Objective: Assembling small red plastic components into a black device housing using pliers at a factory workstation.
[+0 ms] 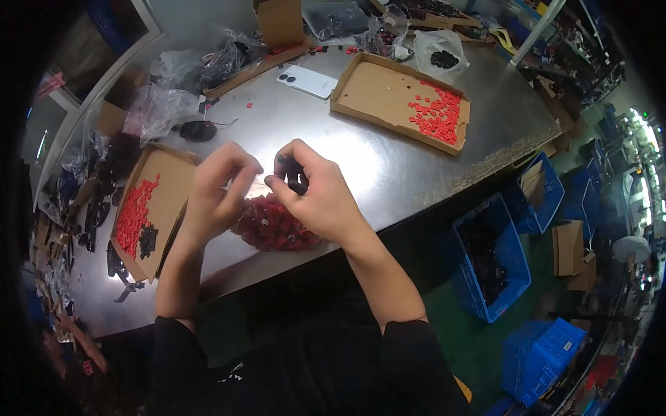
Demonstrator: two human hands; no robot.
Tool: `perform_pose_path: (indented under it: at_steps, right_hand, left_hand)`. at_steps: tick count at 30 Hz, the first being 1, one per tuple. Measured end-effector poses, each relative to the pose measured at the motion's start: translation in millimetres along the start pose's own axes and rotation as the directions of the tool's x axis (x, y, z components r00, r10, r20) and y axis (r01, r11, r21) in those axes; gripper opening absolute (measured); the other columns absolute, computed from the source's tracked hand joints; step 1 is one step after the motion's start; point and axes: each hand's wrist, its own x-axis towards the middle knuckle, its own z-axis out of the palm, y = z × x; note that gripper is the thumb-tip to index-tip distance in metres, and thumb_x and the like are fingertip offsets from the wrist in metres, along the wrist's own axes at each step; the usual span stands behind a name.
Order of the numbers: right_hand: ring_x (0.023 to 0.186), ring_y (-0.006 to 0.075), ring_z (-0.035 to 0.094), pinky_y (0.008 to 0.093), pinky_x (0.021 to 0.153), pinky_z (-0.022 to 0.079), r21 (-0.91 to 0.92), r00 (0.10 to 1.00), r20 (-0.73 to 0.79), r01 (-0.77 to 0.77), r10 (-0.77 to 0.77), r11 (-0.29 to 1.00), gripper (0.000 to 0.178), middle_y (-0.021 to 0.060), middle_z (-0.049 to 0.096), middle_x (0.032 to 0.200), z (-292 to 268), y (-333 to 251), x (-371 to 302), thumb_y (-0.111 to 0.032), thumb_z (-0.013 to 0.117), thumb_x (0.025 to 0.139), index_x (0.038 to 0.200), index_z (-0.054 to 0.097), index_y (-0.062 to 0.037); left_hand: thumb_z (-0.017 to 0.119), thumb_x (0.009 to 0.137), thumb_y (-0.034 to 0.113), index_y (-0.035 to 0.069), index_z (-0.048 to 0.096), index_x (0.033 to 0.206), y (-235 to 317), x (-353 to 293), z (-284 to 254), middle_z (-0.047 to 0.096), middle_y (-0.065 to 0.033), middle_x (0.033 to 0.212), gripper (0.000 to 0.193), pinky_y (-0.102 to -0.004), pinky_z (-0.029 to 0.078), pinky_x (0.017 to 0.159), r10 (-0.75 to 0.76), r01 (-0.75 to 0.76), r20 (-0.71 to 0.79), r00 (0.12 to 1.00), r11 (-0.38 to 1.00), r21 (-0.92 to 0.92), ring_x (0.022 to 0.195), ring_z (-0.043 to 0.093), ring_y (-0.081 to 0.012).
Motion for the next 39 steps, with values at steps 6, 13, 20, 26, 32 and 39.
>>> perform_pose_path:
  at_steps: [6, 13, 20, 26, 32, 39]
  right_hand:
    - [0.08, 0.0041, 0.053, 0.0205, 0.073, 0.045, 0.192, 0.998, 0.004, 0.057, -0.059, 0.98, 0.016, -0.0016, 0.059, 0.087, 15.4, 9.3, -12.3, 0.002, 0.065, 0.086, 0.099, 0.058, -0.0038]
    - [0.07, 0.005, 0.055, 0.0225, 0.063, 0.045, -0.105, 0.983, 0.01, 0.184, -0.184, 0.977, 0.013, 0.0007, 0.061, 0.077, 27.9, 10.5, -11.5, 0.001, 0.068, 0.086, 0.096, 0.06, -0.0006]
    - [0.054, 0.008, 0.049, 0.0248, 0.052, 0.039, -0.197, 0.952, -0.094, 0.27, -0.292, 0.943, 0.011, 0.0037, 0.057, 0.064, 39.0, 14.3, -22.7, 0.001, 0.07, 0.088, 0.085, 0.06, -0.0028]
    - [0.061, 0.0054, 0.052, 0.0222, 0.055, 0.039, -0.024, 0.97, -0.078, 0.23, -0.231, 0.973, 0.01, 0.0017, 0.059, 0.072, 46.5, 18.2, -47.2, 0.004, 0.066, 0.092, 0.092, 0.058, -0.0027]
    - [0.063, 0.0038, 0.049, 0.0206, 0.057, 0.038, -0.155, 0.954, 0.034, 0.3, -0.298, 0.941, 0.011, -0.0013, 0.058, 0.076, 43.0, 13.8, -38.1, 0.002, 0.067, 0.092, 0.095, 0.058, -0.0025]
    - [0.071, 0.0064, 0.057, 0.0221, 0.065, 0.045, -0.179, 0.98, 0.055, 0.199, -0.192, 0.964, 0.012, 0.0008, 0.062, 0.078, 36.3, -1.6, -45.9, 0.001, 0.069, 0.089, 0.097, 0.061, -0.0021]
  left_hand:
    - [0.075, 0.085, 0.002, 0.0, 0.068, 0.088, -1.3, -1.1, -1.5, 0.061, -0.0075, 0.082, 0.008, -0.0288, 0.048, 0.063, 0.088, -0.088, 0.022, 0.996, 0.996, -0.01, 0.07, 0.06, -0.0176]
    - [0.079, 0.083, 0.008, 0.003, 0.068, 0.08, -10.0, -2.6, -1.9, 0.061, -0.0084, 0.075, 0.013, -0.0361, 0.047, 0.062, 0.108, -0.106, -0.11, 0.988, 0.994, 0.026, 0.071, 0.061, -0.0251]
    - [0.073, 0.088, 0.013, 0.002, 0.061, 0.076, -24.4, 7.0, 11.6, 0.059, -0.011, 0.073, 0.021, -0.0398, 0.045, 0.063, 0.018, 0.036, -0.422, 0.906, 0.992, 0.118, 0.068, 0.058, -0.03]
    - [0.069, 0.095, 0.011, 0.0, 0.07, 0.097, -80.5, 25.0, -38.6, 0.067, -0.0087, 0.076, 0.012, -0.0296, 0.051, 0.065, -0.219, 0.025, -0.593, 0.775, 0.948, -0.317, 0.067, 0.062, -0.0141]
    - [0.053, 0.097, 0.001, 0.001, 0.07, 0.102, -35.5, 19.8, -41.4, 0.069, -0.0089, 0.087, 0.018, -0.0291, 0.051, 0.071, -0.087, 0.005, -0.355, 0.931, 0.974, -0.227, 0.076, 0.064, -0.0163]
    - [0.057, 0.088, 0.041, 0.004, 0.075, 0.084, 21.4, -19.1, -40.5, 0.071, -0.0183, 0.077, 0.041, -0.046, 0.055, 0.074, -0.442, 0.3, 0.329, 0.834, 0.865, 0.402, 0.076, 0.071, -0.0364]
